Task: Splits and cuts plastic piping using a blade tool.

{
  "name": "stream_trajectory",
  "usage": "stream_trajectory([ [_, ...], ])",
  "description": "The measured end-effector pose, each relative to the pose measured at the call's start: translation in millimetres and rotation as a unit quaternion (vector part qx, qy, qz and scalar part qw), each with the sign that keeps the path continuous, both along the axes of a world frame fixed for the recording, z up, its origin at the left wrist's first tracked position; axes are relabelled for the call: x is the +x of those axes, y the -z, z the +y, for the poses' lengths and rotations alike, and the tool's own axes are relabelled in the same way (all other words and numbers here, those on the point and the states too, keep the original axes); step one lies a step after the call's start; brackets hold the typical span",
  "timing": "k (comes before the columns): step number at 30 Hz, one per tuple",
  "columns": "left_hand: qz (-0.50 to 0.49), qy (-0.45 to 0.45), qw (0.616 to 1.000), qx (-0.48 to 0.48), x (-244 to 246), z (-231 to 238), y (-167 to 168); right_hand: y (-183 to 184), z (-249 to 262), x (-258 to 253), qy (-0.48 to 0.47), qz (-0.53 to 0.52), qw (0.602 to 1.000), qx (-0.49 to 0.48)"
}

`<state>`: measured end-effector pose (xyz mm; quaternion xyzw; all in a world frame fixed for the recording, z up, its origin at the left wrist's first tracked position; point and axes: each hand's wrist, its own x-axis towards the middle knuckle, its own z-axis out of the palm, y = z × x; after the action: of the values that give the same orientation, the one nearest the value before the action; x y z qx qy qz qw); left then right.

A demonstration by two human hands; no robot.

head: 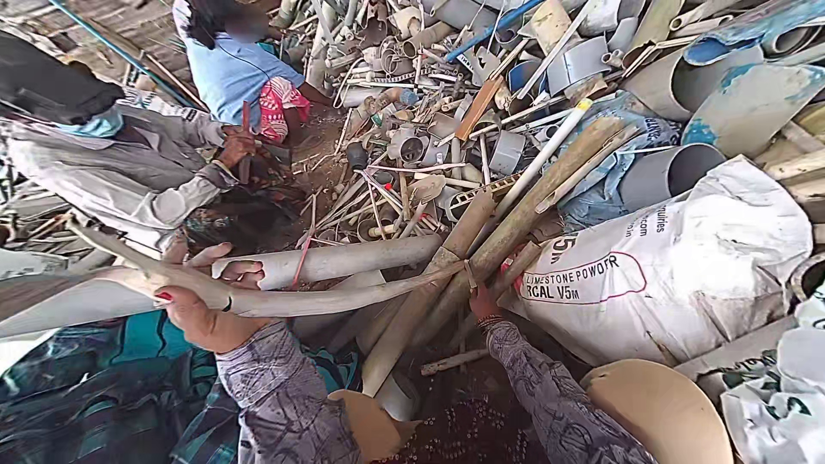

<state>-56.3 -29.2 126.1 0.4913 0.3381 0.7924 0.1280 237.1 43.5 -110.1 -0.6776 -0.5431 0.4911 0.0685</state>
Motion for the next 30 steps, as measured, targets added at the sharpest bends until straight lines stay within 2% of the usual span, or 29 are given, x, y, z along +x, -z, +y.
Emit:
stream_trajectory([
  [1, -0.004, -0.01, 1.0, -0.003, -2.1, 5.2, -1.0, 3.8, 5.5, 4.0, 0.0, -0.008, 1.0, -0.012],
  [3, -0.018, -0.026, 0.999, -0.027, -7.9, 10.6, -1.6, -15.1, -4.2, -9.8, -0.044, -0.005, 0.999, 0.001],
  [5, -0.046, -0.044, 0.997, -0.051, -14.1, 12.7, 0.4, -47.3, -33.8, -38.4, -0.085, 0.064, 0.989, 0.106],
  [7, -0.074, -0.065, 0.992, -0.074, -22.3, 16.2, 2.9, -77.7, -63.8, -66.5, -0.114, 0.157, 0.956, 0.22],
  [9, -0.097, -0.095, 0.985, -0.102, -23.4, 18.9, 3.0, -91.8, -71.3, -77.2, -0.133, 0.18, 0.95, 0.218],
  [11, -0.115, -0.119, 0.979, -0.118, -24.7, 19.6, 2.6, -71.2, -48.9, -67.7, -0.108, 0.113, 0.973, 0.168],
  [13, -0.128, -0.13, 0.976, -0.122, -27.7, 19.5, 4.4, -33.4, -11.5, -40.8, -0.066, 0.033, 0.993, 0.088],
  [15, -0.151, -0.138, 0.971, -0.126, -28.1, 17.5, 7.3, -5.6, 11.3, -14.6, -0.032, -0.015, 0.999, 0.034],
  [16, -0.161, -0.145, 0.968, -0.129, -25.3, 17.5, 6.3, -4.0, 13.3, -11.8, -0.037, -0.03, 0.998, 0.03],
  [18, -0.166, -0.158, 0.964, -0.135, -24.0, 21.2, 0.7, -28.3, -2.1, -35.7, -0.071, -0.015, 0.994, 0.076],
  [20, -0.167, -0.169, 0.96, -0.148, -23.9, 20.4, 2.3, -56.0, -44.6, -65.4, -0.087, 0.066, 0.976, 0.19],
  [22, -0.173, -0.188, 0.953, -0.161, -26.5, 19.8, 4.4, -63.5, -74.7, -85.1, -0.085, 0.152, 0.944, 0.28],
  [23, -0.186, -0.2, 0.947, -0.167, -26.0, 19.8, 3.5, -60.5, -76.2, -85.8, -0.081, 0.164, 0.944, 0.276],
  [28, -0.222, -0.22, 0.932, -0.182, -21.7, 17.9, 0.0, 9.5, -5.1, -24.2, 0.011, 0.012, 0.996, 0.087],
  [30, -0.231, -0.223, 0.93, -0.181, -18.7, 18.8, -2.2, 11.6, 4.4, -13.6, 0.005, -0.01, 0.997, 0.073],
])
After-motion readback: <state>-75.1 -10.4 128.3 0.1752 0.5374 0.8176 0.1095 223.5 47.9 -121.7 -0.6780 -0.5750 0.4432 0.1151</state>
